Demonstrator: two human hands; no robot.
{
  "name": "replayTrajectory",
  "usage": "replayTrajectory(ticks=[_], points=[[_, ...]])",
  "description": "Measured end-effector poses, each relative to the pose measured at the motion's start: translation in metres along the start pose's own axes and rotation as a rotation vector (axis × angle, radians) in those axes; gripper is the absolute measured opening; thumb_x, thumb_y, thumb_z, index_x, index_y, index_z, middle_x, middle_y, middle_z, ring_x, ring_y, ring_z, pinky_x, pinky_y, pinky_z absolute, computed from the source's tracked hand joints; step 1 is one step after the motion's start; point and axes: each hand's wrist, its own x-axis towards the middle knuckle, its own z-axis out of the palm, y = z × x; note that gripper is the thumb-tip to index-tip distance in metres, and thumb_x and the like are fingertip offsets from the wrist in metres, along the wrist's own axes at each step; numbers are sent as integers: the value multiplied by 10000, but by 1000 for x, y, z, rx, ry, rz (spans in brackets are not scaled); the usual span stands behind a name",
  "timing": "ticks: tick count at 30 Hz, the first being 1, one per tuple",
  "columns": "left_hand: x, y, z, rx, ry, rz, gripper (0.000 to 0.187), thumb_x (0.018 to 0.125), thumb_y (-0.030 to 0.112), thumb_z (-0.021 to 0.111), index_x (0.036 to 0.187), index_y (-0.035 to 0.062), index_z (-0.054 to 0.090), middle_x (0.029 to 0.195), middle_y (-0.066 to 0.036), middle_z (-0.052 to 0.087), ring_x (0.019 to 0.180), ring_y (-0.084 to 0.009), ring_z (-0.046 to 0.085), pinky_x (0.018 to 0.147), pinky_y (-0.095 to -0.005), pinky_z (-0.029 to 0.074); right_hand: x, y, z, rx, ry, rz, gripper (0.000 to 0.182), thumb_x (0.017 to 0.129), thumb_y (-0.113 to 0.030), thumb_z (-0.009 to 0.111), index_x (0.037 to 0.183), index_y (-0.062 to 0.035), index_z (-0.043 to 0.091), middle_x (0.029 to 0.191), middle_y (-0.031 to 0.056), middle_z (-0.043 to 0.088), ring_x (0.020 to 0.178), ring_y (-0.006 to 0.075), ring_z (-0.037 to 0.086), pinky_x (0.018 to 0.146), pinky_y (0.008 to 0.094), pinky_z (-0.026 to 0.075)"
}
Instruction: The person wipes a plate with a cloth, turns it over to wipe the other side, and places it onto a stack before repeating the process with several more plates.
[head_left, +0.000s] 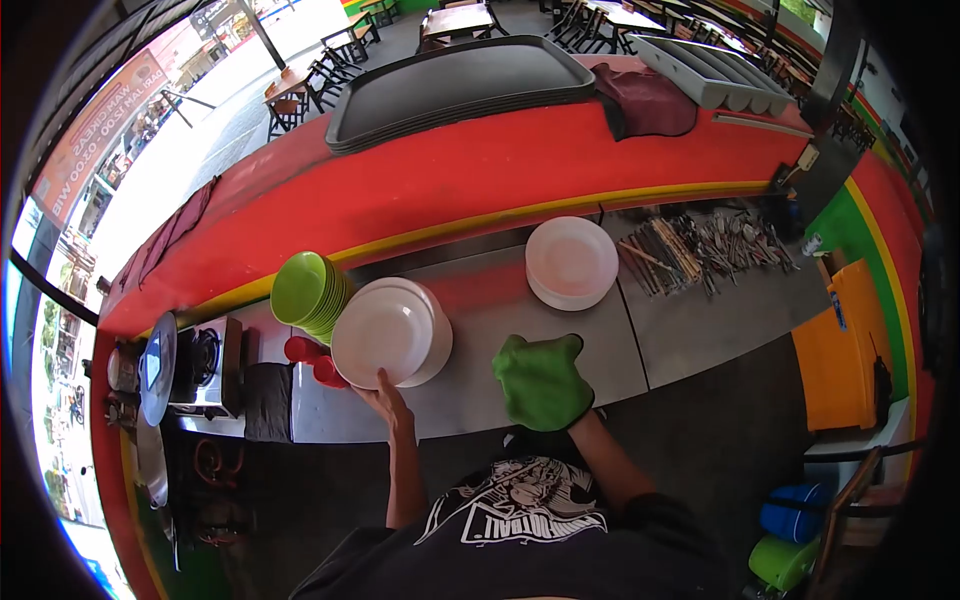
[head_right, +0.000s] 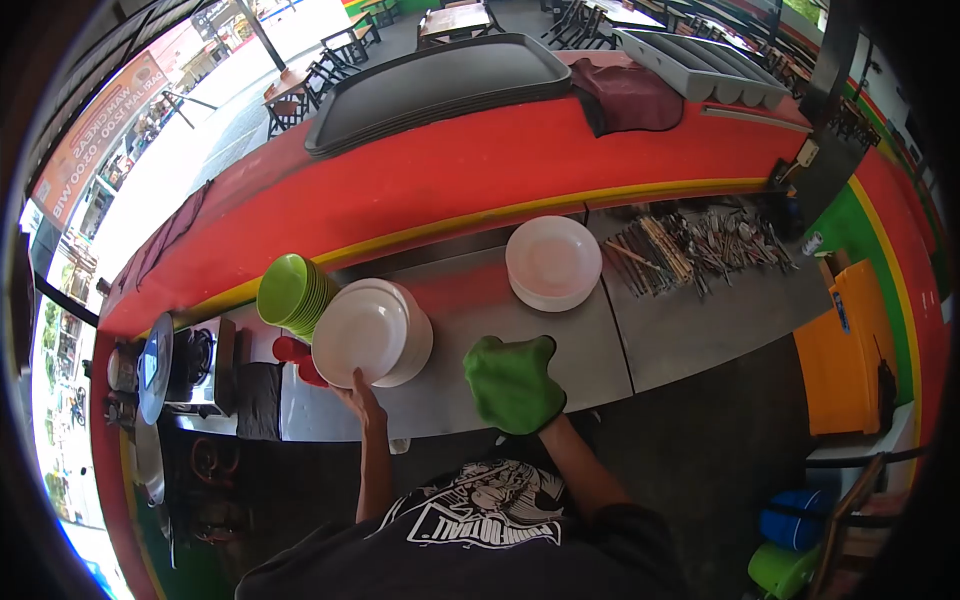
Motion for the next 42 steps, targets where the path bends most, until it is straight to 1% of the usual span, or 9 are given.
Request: replayTrajectory(ticks=[13, 16, 20, 23, 27, 34, 35, 37, 42], points=[[-27, 52, -57, -197, 106, -116, 538, 1052, 397, 445, 1430, 22, 371, 1344, -131, 519, 1155, -191, 559, 961, -347, 474, 51, -59, -75, 1093, 117, -64, 180, 920, -108, 569, 1093, -57, 570, 1034, -1, 610, 945, 93, 580, 801, 278, 463], [-42, 61, -65, -165, 41, -164, 530, 1058, 431, 413, 1376, 8, 449, 1269, -107, 576, 1102, -169, 581, 933, -315, 480, 52, -61, -90, 712, 133, -16, 220, 934, -121, 562, 1140, -44, 569, 1072, 27, 612, 972, 121, 589, 831, 290, 479], [-72, 67, -48, -164, -126, -277, 534, 1065, 434, 395, 1324, -14, 522, 1209, -84, 612, 1104, -154, 559, 958, -292, 441, 26, -43, -46, -607, 246, 43, 343, 953, -133, 563, 1276, -18, 544, 1185, 80, 590, 1079, 188, 578, 954, 323, 474], [-107, 81, -14, -222, -289, -419, 531, 1061, 432, 406, 1348, -2, 514, 1257, -79, 601, 1119, -153, 563, 950, -297, 457, -24, -28, 26, 884, 283, 141, 525, 980, -140, 559, 1457, -2, 390, 1453, 105, 457, 1327, 252, 433, 1113, 377, 360], [-140, 74, 31, -223, -522, -385, 483, 1063, 385, 437, 1287, -22, 568, 1091, -32, 634, 994, -109, 551, 880, -256, 446, 2, -89, -26, 248, -103, 122, 662, 980, -403, 482, 1446, 49, 353, 1537, 273, 271, 1460, 503, 126, 1164, 613, 129], [-184, 131, 91, -68, -582, -272, 472, 1055, 400, 458, 1181, -25, 621, 933, 10, 619, 859, -70, 507, 758, -223, 422, -16, 4, -83, 375, 179, 309, 746, 978, -453, 482, 1493, 48, 279, 1568, 255, 240, 1452, 481, 172, 1177, 571, 133], [-189, 126, 91, 40, -642, -357, 523, 1052, 412, 452, 1308, -31, 558, 1170, -66, 646, 1065, -117, 566, 898, -271, 470, -23, 20, -90, 308, 215, 312, 747, 973, -466, 486, 1499, 25, 286, 1575, 237, 237, 1454, 471, 179, 1173, 569, 151], [-216, 139, 112, -60, -594, -323, 530, 1053, 419, 445, 1305, -33, 559, 1159, -74, 648, 1040, -123, 574, 883, -275, 474, -39, 53, -108, 165, 287, 315, 749, 962, -490, 493, 1513, -21, 298, 1589, 201, 233, 1457, 451, 191, 1166, 566, 188], [-283, 151, 165, -43, -469, -315, 521, 1046, 441, 459, 1167, -39, 618, 938, -5, 603, 869, -84, 499, 765, -246, 426, -127, 93, -137, 108, 128, 284, 773, 981, -519, 449, 1523, -2, 259, 1608, 221, 161, 1472, 469, 131, 1172, 581, 152]])
